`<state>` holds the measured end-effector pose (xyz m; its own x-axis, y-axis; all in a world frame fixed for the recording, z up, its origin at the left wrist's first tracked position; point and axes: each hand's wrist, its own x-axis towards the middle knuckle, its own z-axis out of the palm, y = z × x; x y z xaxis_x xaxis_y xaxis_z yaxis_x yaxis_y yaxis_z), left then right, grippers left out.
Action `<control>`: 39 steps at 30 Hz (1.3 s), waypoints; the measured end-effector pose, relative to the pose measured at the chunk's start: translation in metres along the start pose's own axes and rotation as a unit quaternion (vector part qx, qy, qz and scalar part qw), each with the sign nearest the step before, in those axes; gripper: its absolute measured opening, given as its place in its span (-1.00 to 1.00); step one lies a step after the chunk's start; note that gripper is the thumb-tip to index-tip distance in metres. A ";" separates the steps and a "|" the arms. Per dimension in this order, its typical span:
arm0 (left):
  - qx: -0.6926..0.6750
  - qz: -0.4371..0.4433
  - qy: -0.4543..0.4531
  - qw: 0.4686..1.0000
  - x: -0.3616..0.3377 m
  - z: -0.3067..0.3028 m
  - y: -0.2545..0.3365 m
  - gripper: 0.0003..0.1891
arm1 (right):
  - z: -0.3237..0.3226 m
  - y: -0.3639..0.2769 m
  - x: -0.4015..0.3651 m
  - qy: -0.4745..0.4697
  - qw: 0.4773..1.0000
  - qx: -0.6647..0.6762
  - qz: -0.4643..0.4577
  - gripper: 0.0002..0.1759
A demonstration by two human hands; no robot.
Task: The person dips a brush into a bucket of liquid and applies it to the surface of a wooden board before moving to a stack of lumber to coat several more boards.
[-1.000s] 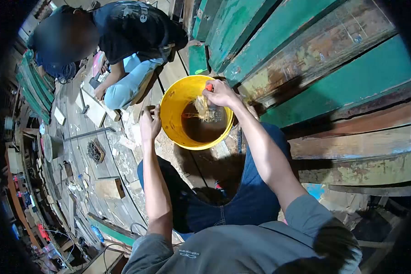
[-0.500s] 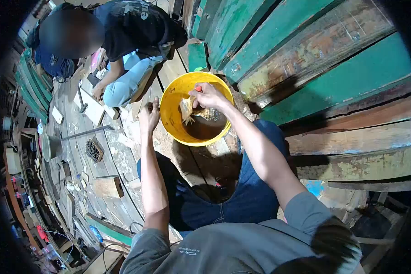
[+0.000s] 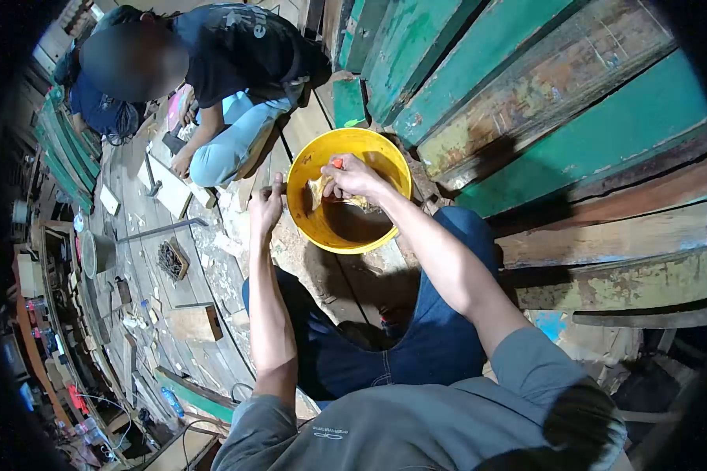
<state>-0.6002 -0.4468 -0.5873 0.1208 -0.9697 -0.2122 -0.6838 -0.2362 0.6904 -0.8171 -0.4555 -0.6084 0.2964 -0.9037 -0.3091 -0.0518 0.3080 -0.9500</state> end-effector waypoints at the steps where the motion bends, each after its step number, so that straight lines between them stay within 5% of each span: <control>1: 0.010 0.014 0.010 1.000 0.001 0.001 -0.002 -0.37 | -0.002 -0.001 -0.001 -0.004 1.000 -0.007 -0.006 -0.82; 8: 0.031 0.032 0.030 0.999 0.006 0.006 -0.010 -0.41 | -0.020 -0.023 -0.017 -0.031 0.986 -0.151 -0.066 -0.80; 11: 0.038 0.036 0.043 0.998 0.012 0.010 -0.013 -0.44 | -0.016 -0.012 -0.021 0.062 0.891 -0.360 -0.269 -0.80; 12: 0.043 0.029 0.045 0.998 0.009 0.010 -0.006 -0.44 | -0.015 -0.028 -0.034 0.019 0.906 -0.367 -0.209 -0.79; 15: 0.074 0.030 0.054 0.995 0.000 0.008 0.012 -0.47 | -0.015 -0.019 -0.035 0.018 0.889 -0.396 -0.230 -0.82; 18: 0.097 0.056 0.085 0.990 0.010 0.015 0.005 -0.51 | -0.022 0.000 -0.023 0.083 0.834 -0.428 -0.338 -0.59; 19: 0.096 0.059 0.099 0.989 0.011 0.017 0.005 -0.51 | -0.024 -0.009 -0.029 0.097 0.836 -0.446 -0.304 -0.48; 24: 0.073 0.101 0.121 0.985 0.005 0.021 0.017 -0.61 | -0.034 -0.035 -0.056 0.116 0.851 -0.432 -0.275 -0.62; 26: 0.056 0.153 0.188 0.968 0.010 0.026 0.020 -0.61 | -0.048 -0.028 -0.053 0.158 0.870 -0.346 -0.315 -0.76; 28: 0.043 0.150 0.229 0.961 0.013 0.030 0.027 -0.57 | -0.061 -0.049 -0.074 0.176 0.920 -0.277 -0.214 -0.79; 30: 0.020 0.172 0.228 0.958 0.023 0.034 0.024 -0.56 | -0.080 -0.028 -0.056 0.216 0.914 -0.165 -0.301 -0.74; 33: 0.028 0.164 0.196 0.966 0.016 0.035 0.036 -0.58 | -0.103 -0.040 -0.067 0.179 0.963 0.073 -0.188 -0.85; 37: 0.013 0.172 0.213 0.962 0.016 0.039 0.040 -0.57 | -0.123 -0.041 -0.080 0.199 0.870 0.407 -0.197 -0.84; 38: 0.008 0.177 0.221 0.959 0.018 0.039 0.039 -0.56 | -0.133 -0.036 -0.088 0.084 0.874 0.436 -0.200 -0.80; 39: 0.004 0.179 0.230 0.957 0.019 0.040 0.039 -0.55 | -0.135 -0.039 -0.100 0.068 0.876 0.436 -0.197 -0.81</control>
<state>-0.6532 -0.4719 -0.5920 0.1802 -0.9136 0.3644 -0.7460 0.1145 0.6560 -0.9737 -0.4178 -0.5461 0.0073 -0.9997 -0.0239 0.7937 0.0203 -0.6080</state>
